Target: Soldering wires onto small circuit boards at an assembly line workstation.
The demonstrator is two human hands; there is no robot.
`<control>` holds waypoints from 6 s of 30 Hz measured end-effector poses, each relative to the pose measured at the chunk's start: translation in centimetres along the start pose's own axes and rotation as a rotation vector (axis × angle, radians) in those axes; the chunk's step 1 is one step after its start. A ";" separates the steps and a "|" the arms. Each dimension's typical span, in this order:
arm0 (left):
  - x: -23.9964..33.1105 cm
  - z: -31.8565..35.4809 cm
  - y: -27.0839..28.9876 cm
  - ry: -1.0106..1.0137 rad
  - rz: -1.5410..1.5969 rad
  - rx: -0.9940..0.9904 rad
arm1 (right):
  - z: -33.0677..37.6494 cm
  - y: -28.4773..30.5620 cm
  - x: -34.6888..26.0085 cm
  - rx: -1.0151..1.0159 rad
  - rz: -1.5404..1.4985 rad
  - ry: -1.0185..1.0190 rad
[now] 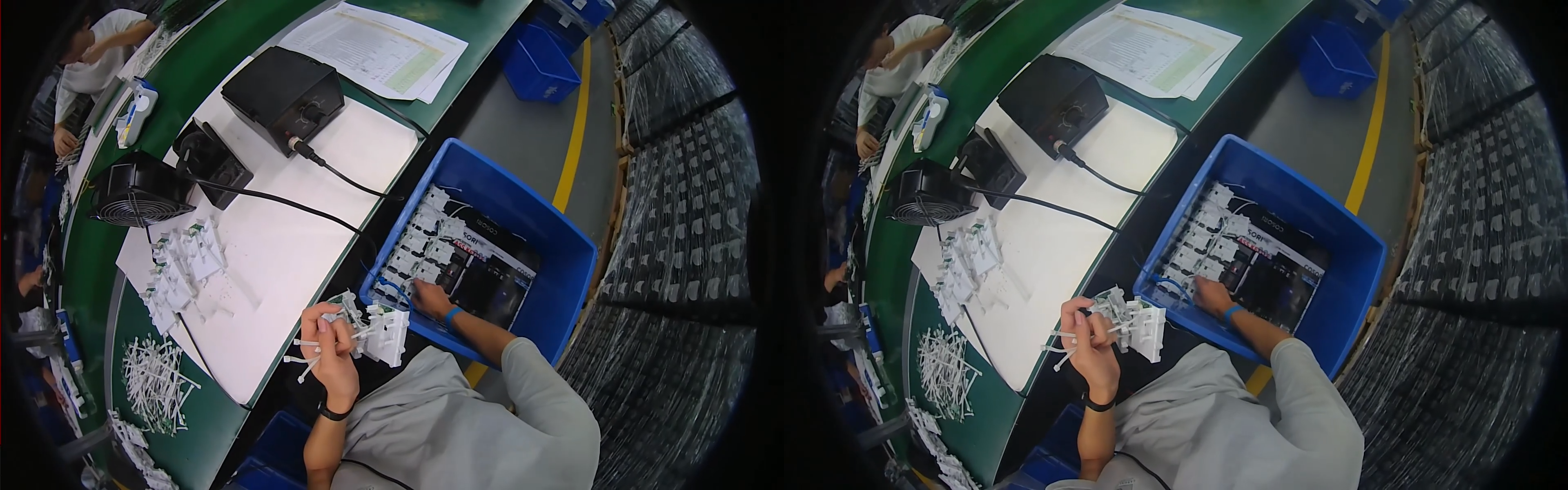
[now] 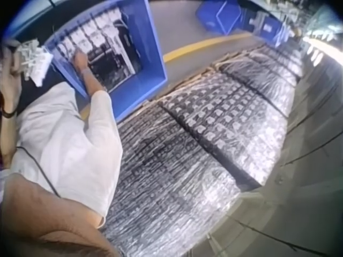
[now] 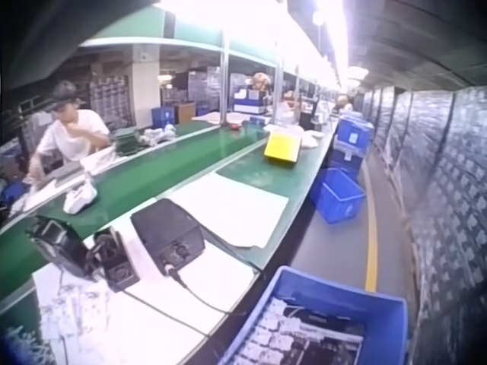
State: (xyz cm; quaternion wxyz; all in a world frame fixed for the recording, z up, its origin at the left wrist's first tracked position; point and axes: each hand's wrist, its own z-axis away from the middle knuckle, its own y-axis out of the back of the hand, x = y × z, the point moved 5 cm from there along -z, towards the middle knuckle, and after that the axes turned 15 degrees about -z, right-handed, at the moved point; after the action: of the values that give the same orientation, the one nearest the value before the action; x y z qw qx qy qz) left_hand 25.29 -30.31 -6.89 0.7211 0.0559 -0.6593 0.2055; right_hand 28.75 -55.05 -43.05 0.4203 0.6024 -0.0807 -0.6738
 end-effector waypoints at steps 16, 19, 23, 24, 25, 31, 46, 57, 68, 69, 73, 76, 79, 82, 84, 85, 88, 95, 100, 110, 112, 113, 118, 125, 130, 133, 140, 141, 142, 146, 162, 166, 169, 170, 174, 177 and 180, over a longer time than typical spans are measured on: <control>1.2 0.3 -2.5 -0.002 -0.012 -0.130 | -6.6 12.1 7.6 0.640 0.192 -0.116; 1.1 0.1 -2.5 0.023 -0.010 -0.153 | -8.2 11.6 8.7 0.604 0.102 -0.174; 0.6 -0.1 -2.3 0.025 -0.022 -0.144 | -9.3 10.9 7.1 0.645 0.063 -0.354; 0.5 -0.2 -2.2 0.030 -0.022 -0.139 | -9.3 10.9 6.5 0.656 0.064 -0.398; 0.5 -0.1 -2.1 0.036 -0.020 -0.134 | -9.3 10.9 6.2 0.654 0.066 -0.398; 0.3 0.0 -1.9 0.031 -0.018 -0.145 | -9.0 10.8 5.4 0.645 0.019 -0.438; -0.1 0.3 -1.5 0.046 -0.009 -0.124 | -2.3 7.1 3.4 0.630 0.089 -0.108; -0.2 0.3 -1.7 0.058 -0.005 -0.151 | -3.4 5.5 3.5 0.741 -0.147 -0.281; 1.0 -0.1 -6.9 0.041 -0.139 -0.282 | 3.5 17.8 -9.5 1.035 -0.586 -0.011; 1.3 -0.5 -7.9 0.010 -0.167 -0.291 | 5.0 19.8 -11.7 1.102 -0.571 0.028; 1.2 -1.8 -12.0 -0.078 -0.271 -0.338 | 10.9 26.0 -20.9 1.182 -0.546 0.332; -0.1 -1.7 -15.2 -0.103 -0.378 -0.428 | 12.2 26.0 -24.6 0.838 -0.340 0.299; -2.8 -1.1 -17.5 -0.230 -0.332 -0.463 | 10.1 25.1 -23.6 0.539 -0.273 0.067; -5.7 0.9 -19.1 -0.278 -0.470 -0.567 | 8.9 23.1 -18.6 0.588 -0.392 0.182; -8.2 1.6 -19.4 -0.231 -0.514 -0.585 | 8.7 22.4 -17.0 0.616 -0.278 0.199; -9.6 1.8 -19.5 -0.209 -0.563 -0.587 | 8.9 22.0 -15.0 0.613 -0.278 0.201; -12.6 2.1 -19.5 -0.188 -0.602 -0.601 | 10.2 20.4 -10.5 0.451 -0.361 -0.009; -17.8 1.5 -18.4 -0.040 -0.682 -0.520 | 9.2 21.3 -7.7 0.703 -0.091 0.072; -19.9 1.1 -17.5 0.024 -0.635 -0.503 | 6.0 21.1 -0.5 0.778 -0.150 -0.019; -22.9 1.8 -16.9 -0.007 -0.632 -0.501 | -2.5 20.1 9.7 0.930 0.056 -0.339; -22.6 1.6 -16.7 0.046 -0.631 -0.523 | -4.6 19.7 10.4 0.944 0.030 -0.333; -22.4 1.4 -16.5 0.049 -0.634 -0.518 | -5.4 19.5 10.6 0.941 0.006 -0.324; -22.8 1.1 -16.2 0.096 -0.639 -0.496 | -8.1 19.5 11.3 0.930 -0.179 -0.342; -22.4 -0.1 -15.5 0.114 -0.577 -0.433 | -8.3 18.1 10.6 0.821 -0.147 -0.166; -22.1 -0.3 -15.4 0.109 -0.534 -0.408 | -7.1 16.3 13.1 0.628 0.042 -0.243; -22.3 -0.5 -15.0 0.116 -0.540 -0.386 | -7.6 15.6 12.2 0.648 0.021 -0.204; -22.4 -0.7 -15.0 0.157 -0.542 -0.384 | -9.2 16.9 11.8 0.621 0.038 -0.125; -22.3 -0.7 -15.1 0.149 -0.532 -0.380 | -9.2 17.2 12.0 0.631 0.041 -0.117; -22.2 -0.8 -15.0 0.144 -0.528 -0.373 | -9.4 17.1 11.9 0.626 0.040 -0.114; -22.1 -1.0 -14.5 0.149 -0.505 -0.348 | -9.9 16.7 10.9 0.646 0.010 -0.103; -22.4 -1.5 -14.1 0.190 -0.509 -0.328 | -8.8 16.7 13.0 0.839 -0.013 -0.309; -22.2 -1.4 -14.1 0.170 -0.491 -0.314 | -9.4 16.7 12.8 0.834 0.022 -0.306; -22.4 -1.5 -13.8 0.160 -0.479 -0.292 | -10.2 15.9 11.1 0.719 0.034 -0.261; -22.3 -1.6 -13.8 0.159 -0.476 -0.292 | -10.2 15.9 10.8 0.716 0.050 -0.283; -22.5 -1.7 -13.7 0.172 -0.475 -0.288 | -9.8 15.9 9.4 0.665 0.099 -0.292; -22.5 -1.6 -13.9 0.171 -0.475 -0.287 | -9.4 16.6 9.5 0.603 0.096 -0.223; -22.8 -1.4 -13.8 0.169 -0.465 -0.271 | -9.9 16.8 8.7 0.532 0.072 -0.140</control>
State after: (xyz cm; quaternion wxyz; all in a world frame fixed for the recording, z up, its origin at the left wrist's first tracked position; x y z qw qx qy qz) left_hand 30.70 -47.46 -26.66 0.8021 0.0915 -0.5879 -0.0516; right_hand 46.02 -67.58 -41.79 0.2645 0.6401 -0.3051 -0.6537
